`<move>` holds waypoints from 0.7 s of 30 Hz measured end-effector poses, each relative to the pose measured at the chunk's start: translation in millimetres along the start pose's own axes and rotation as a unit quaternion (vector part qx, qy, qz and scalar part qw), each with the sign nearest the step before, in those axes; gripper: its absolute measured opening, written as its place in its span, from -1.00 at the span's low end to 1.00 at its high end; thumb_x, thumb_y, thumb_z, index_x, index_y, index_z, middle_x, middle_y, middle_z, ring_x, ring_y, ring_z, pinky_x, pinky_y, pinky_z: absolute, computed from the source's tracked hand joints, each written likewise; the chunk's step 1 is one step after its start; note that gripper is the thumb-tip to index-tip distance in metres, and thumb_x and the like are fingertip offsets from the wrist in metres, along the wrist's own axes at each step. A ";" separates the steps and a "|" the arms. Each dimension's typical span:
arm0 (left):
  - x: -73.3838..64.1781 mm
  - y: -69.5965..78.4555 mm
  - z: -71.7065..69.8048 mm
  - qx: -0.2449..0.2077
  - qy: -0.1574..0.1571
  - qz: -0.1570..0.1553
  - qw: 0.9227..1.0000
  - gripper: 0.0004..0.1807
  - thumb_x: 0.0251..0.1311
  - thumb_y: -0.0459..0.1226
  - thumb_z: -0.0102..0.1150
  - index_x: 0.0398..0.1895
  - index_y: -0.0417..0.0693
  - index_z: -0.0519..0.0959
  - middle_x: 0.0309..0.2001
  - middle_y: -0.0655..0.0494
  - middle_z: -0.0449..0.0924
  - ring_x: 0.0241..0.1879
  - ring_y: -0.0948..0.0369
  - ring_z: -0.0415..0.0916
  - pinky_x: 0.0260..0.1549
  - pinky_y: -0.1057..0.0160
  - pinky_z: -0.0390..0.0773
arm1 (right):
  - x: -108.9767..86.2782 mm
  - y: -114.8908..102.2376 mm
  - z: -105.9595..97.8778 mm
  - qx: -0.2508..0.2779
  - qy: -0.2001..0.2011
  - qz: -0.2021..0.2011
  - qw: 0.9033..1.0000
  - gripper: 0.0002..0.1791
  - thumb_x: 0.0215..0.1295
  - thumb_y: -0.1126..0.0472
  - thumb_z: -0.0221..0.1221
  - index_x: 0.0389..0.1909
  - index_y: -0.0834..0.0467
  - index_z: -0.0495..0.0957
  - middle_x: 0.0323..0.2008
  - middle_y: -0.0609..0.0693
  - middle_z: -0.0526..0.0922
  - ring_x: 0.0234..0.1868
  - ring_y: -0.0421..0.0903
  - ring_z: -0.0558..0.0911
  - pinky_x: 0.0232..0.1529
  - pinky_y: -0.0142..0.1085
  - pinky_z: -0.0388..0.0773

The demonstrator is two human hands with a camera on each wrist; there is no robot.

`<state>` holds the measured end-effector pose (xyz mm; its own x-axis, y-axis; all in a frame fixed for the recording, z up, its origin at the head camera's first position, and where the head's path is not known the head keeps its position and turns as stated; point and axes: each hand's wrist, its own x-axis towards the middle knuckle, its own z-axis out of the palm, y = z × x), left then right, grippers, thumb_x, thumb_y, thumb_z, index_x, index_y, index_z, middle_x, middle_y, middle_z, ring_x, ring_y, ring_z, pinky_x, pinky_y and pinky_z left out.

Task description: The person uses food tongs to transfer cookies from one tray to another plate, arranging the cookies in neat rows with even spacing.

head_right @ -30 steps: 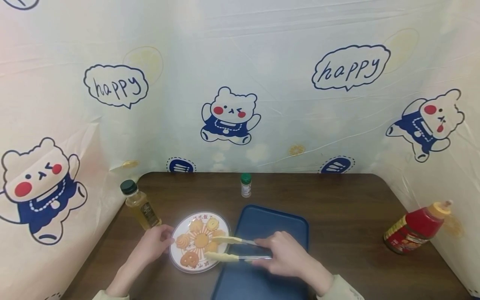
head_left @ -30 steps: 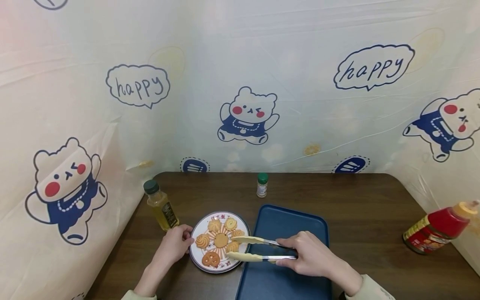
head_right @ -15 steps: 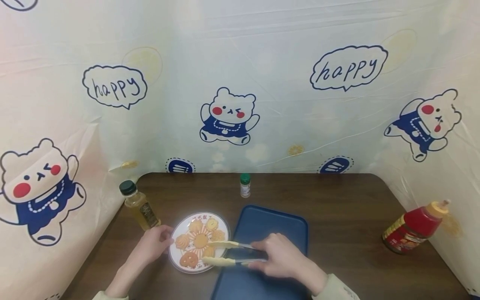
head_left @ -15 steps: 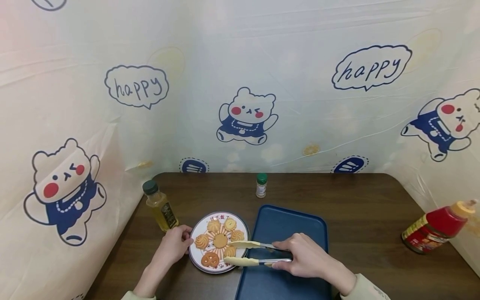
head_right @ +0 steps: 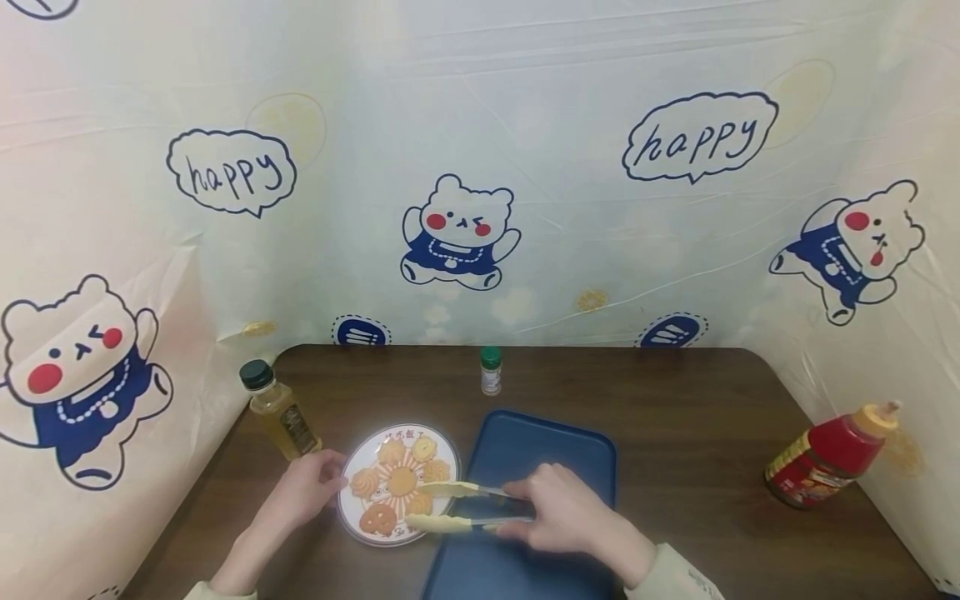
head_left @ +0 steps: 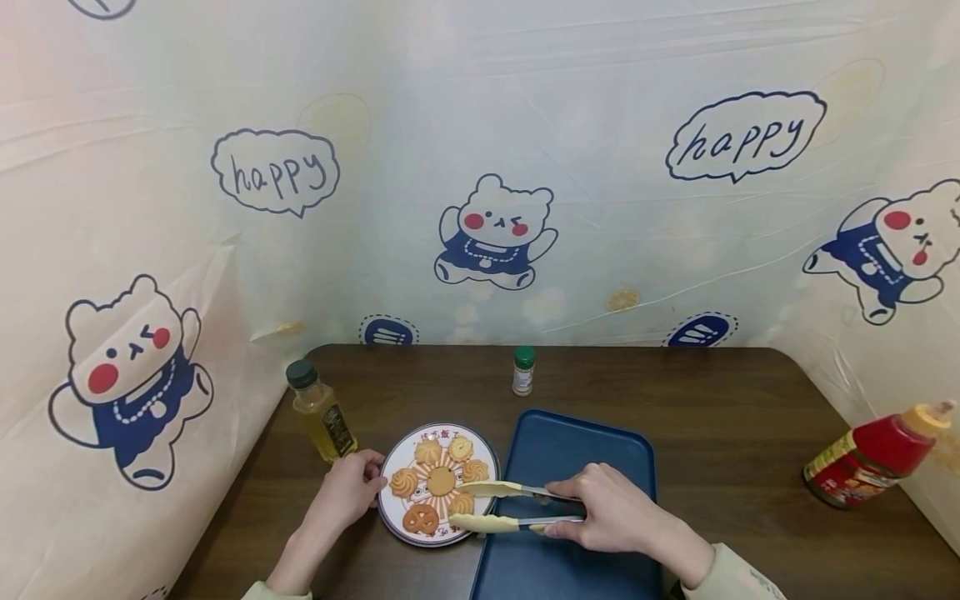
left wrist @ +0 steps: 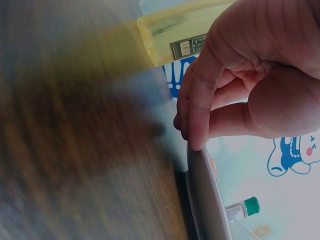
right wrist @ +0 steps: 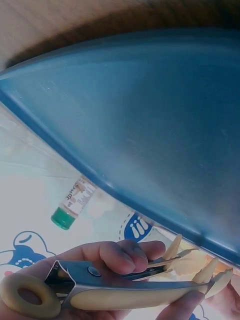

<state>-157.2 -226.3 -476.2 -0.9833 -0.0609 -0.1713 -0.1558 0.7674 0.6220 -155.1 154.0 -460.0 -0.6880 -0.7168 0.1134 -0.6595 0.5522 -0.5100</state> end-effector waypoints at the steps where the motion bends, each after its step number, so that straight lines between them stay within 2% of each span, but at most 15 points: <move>1: -0.1 0.1 -0.1 0.000 0.000 0.000 1.000 -0.68 0.24 -0.44 0.28 0.04 -0.40 0.54 -0.42 0.03 0.44 -0.53 0.21 0.46 -0.55 0.23 0.52 | 0.1 -0.2 -0.3 0.000 -0.001 0.000 1.000 -0.46 0.24 -0.13 0.33 0.04 0.20 0.69 -0.41 -0.19 0.72 -0.71 -0.46 0.23 -0.72 -0.47 0.06; 6: -0.2 0.2 -0.3 0.001 -0.001 0.001 1.000 -0.68 0.24 -0.44 0.28 0.04 -0.40 0.54 -0.41 0.03 0.44 -0.53 0.21 0.46 -0.55 0.24 0.52 | 0.2 -0.3 -1.3 0.000 -0.005 0.001 1.000 -0.45 0.24 -0.16 0.32 0.05 0.19 0.69 -0.38 -0.16 0.74 -0.69 -0.47 0.28 -0.72 -0.47 0.06; 14: -0.3 0.5 -0.6 0.000 -0.001 0.001 1.000 -0.67 0.24 -0.44 0.28 0.04 -0.40 0.54 -0.41 0.03 0.45 -0.53 0.21 0.46 -0.55 0.24 0.53 | 0.3 1.4 -1.1 -0.005 -0.005 0.004 1.000 -0.45 0.24 -0.17 0.33 0.05 0.18 0.69 -0.49 -0.31 0.64 -0.71 -0.46 0.23 -0.72 -0.46 0.04; 21: -0.6 0.4 -0.8 -0.001 -0.001 0.001 1.000 -0.66 0.24 -0.44 0.28 0.05 -0.42 0.53 -0.40 0.02 0.45 -0.53 0.21 0.47 -0.55 0.23 0.53 | -1.5 0.3 -2.3 0.002 -0.001 0.002 1.000 -0.43 0.24 -0.17 0.32 0.06 0.19 0.68 -0.35 -0.13 0.75 -0.68 -0.45 0.30 -0.71 -0.47 0.09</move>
<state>-156.7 -226.5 -475.2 -0.9834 -0.0581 -0.1717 -0.1542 0.7662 0.6238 -155.0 156.2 -458.3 -0.6903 -0.7153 0.1087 -0.6550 0.5540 -0.5138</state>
